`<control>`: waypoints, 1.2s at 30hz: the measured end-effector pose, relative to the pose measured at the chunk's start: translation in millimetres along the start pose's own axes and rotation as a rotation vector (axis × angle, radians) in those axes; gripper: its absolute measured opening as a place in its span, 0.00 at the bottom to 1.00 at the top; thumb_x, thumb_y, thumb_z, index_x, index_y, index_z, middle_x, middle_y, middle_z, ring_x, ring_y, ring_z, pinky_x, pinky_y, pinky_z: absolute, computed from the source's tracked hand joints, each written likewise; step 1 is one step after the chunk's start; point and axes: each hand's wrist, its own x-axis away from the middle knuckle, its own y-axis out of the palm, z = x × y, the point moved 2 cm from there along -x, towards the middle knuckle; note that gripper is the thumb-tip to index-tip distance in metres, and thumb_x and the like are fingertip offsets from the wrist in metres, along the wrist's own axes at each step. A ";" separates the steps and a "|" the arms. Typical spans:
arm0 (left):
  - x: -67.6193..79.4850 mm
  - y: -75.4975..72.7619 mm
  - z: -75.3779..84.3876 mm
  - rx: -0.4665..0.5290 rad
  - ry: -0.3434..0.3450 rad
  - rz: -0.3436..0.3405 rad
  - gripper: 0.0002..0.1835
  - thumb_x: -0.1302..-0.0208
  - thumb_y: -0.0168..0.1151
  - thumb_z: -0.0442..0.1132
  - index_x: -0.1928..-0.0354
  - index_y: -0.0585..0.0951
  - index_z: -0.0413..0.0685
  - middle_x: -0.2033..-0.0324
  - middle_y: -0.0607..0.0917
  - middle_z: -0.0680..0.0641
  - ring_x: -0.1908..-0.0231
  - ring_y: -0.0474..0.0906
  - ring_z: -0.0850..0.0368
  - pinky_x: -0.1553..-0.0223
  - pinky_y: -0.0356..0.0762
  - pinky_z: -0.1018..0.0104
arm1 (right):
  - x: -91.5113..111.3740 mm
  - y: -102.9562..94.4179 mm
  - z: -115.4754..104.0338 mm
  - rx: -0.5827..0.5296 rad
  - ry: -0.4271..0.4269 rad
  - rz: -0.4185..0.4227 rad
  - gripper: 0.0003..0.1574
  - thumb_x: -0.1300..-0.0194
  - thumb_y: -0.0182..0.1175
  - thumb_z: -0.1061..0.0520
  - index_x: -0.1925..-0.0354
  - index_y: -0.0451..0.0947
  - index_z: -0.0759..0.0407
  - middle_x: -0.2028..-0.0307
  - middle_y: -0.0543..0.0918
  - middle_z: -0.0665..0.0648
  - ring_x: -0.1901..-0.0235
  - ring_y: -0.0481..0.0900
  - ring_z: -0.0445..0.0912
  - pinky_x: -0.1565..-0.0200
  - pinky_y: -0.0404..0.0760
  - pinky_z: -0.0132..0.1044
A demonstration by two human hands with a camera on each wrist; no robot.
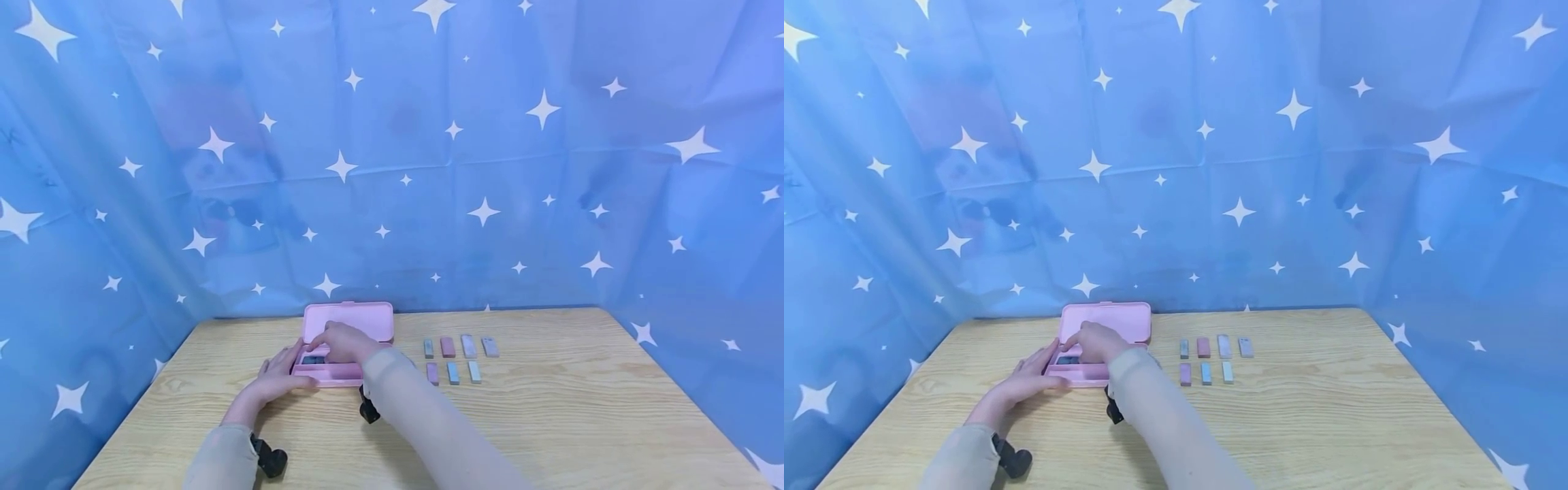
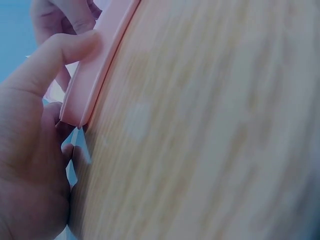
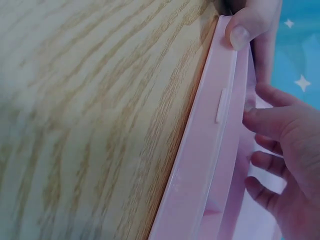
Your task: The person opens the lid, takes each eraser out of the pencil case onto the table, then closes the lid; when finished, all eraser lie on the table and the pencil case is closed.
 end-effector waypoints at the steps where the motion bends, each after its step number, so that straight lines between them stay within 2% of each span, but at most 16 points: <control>1: 0.2 -0.1 0.5 0.001 0.002 0.002 0.60 0.50 0.69 0.62 0.23 0.46 0.46 0.26 0.50 0.34 0.28 0.39 0.34 0.34 0.26 0.33 | 0.1 0.0 -0.6 0.006 0.001 -0.008 0.30 0.41 0.67 0.64 0.44 0.81 0.39 0.50 0.81 0.50 0.55 0.75 0.39 0.52 0.71 0.25; 4: 0.0 0.4 1.1 0.011 -0.003 0.001 0.60 0.50 0.69 0.61 0.23 0.47 0.47 0.26 0.50 0.35 0.27 0.38 0.35 0.34 0.25 0.33 | 0.3 1.4 -1.6 0.002 0.019 -0.030 0.33 0.41 0.65 0.66 0.43 0.80 0.36 0.53 0.77 0.52 0.60 0.73 0.39 0.57 0.71 0.24; 8: -0.8 1.2 0.4 0.017 -0.002 0.001 0.60 0.50 0.69 0.61 0.23 0.46 0.47 0.26 0.49 0.36 0.27 0.38 0.35 0.34 0.24 0.34 | 0.1 5.2 -2.0 -0.024 0.067 -0.054 0.38 0.40 0.63 0.69 0.42 0.78 0.31 0.52 0.73 0.52 0.58 0.70 0.39 0.57 0.71 0.26; 13: -3.3 2.1 -2.4 0.009 -0.009 0.003 0.60 0.50 0.69 0.62 0.23 0.45 0.48 0.26 0.49 0.36 0.27 0.37 0.36 0.34 0.24 0.34 | -1.0 8.1 -2.4 -0.028 0.099 -0.080 0.42 0.39 0.61 0.70 0.40 0.74 0.26 0.54 0.70 0.51 0.61 0.68 0.40 0.61 0.71 0.28; 17: -4.6 2.3 -2.9 0.014 -0.007 0.006 0.60 0.51 0.69 0.62 0.23 0.45 0.49 0.26 0.49 0.36 0.27 0.37 0.36 0.34 0.23 0.34 | -0.9 6.3 -2.9 -0.037 0.127 -0.101 0.44 0.39 0.60 0.71 0.39 0.73 0.24 0.43 0.70 0.55 0.48 0.70 0.42 0.52 0.72 0.29; 20: -4.3 1.9 -1.5 0.023 -0.001 0.006 0.60 0.50 0.69 0.61 0.23 0.45 0.49 0.26 0.49 0.36 0.27 0.37 0.35 0.34 0.23 0.34 | -1.4 5.7 -2.2 -0.051 0.156 -0.124 0.46 0.39 0.59 0.71 0.39 0.71 0.22 0.33 0.64 0.58 0.35 0.64 0.46 0.41 0.69 0.34; 23: -3.3 1.2 0.2 0.028 0.003 0.005 0.60 0.50 0.70 0.60 0.23 0.45 0.49 0.26 0.49 0.35 0.27 0.37 0.35 0.34 0.23 0.34 | -2.1 5.2 -1.4 -0.057 0.158 -0.138 0.46 0.39 0.59 0.71 0.39 0.71 0.21 0.30 0.61 0.59 0.31 0.58 0.48 0.36 0.66 0.38; 27: -2.6 0.7 0.6 0.022 0.004 0.005 0.60 0.50 0.70 0.61 0.23 0.45 0.49 0.26 0.50 0.36 0.27 0.37 0.36 0.34 0.24 0.34 | -1.5 2.7 -1.4 -0.044 0.129 -0.140 0.43 0.39 0.61 0.69 0.40 0.74 0.23 0.39 0.69 0.55 0.38 0.66 0.44 0.44 0.70 0.32; 30: -1.9 0.3 0.9 0.020 0.005 0.005 0.60 0.50 0.70 0.60 0.23 0.46 0.49 0.26 0.50 0.36 0.27 0.37 0.36 0.34 0.24 0.34 | -1.0 1.3 -1.8 -0.021 0.097 -0.132 0.42 0.39 0.63 0.67 0.40 0.74 0.23 0.46 0.71 0.54 0.45 0.69 0.42 0.50 0.71 0.30; 32: -1.4 0.1 0.8 0.022 0.005 0.005 0.60 0.50 0.70 0.60 0.23 0.46 0.48 0.26 0.50 0.35 0.27 0.37 0.36 0.34 0.24 0.34 | -1.0 1.2 -2.1 -0.017 0.087 -0.130 0.41 0.39 0.63 0.67 0.40 0.74 0.24 0.46 0.72 0.55 0.45 0.69 0.43 0.49 0.71 0.30; 36: -1.1 -0.1 0.0 0.021 0.001 0.007 0.60 0.50 0.70 0.60 0.23 0.46 0.48 0.26 0.50 0.35 0.27 0.37 0.36 0.34 0.23 0.34 | -1.5 1.8 -2.2 -0.024 0.099 -0.133 0.42 0.39 0.64 0.65 0.39 0.72 0.22 0.39 0.69 0.57 0.38 0.66 0.46 0.43 0.70 0.34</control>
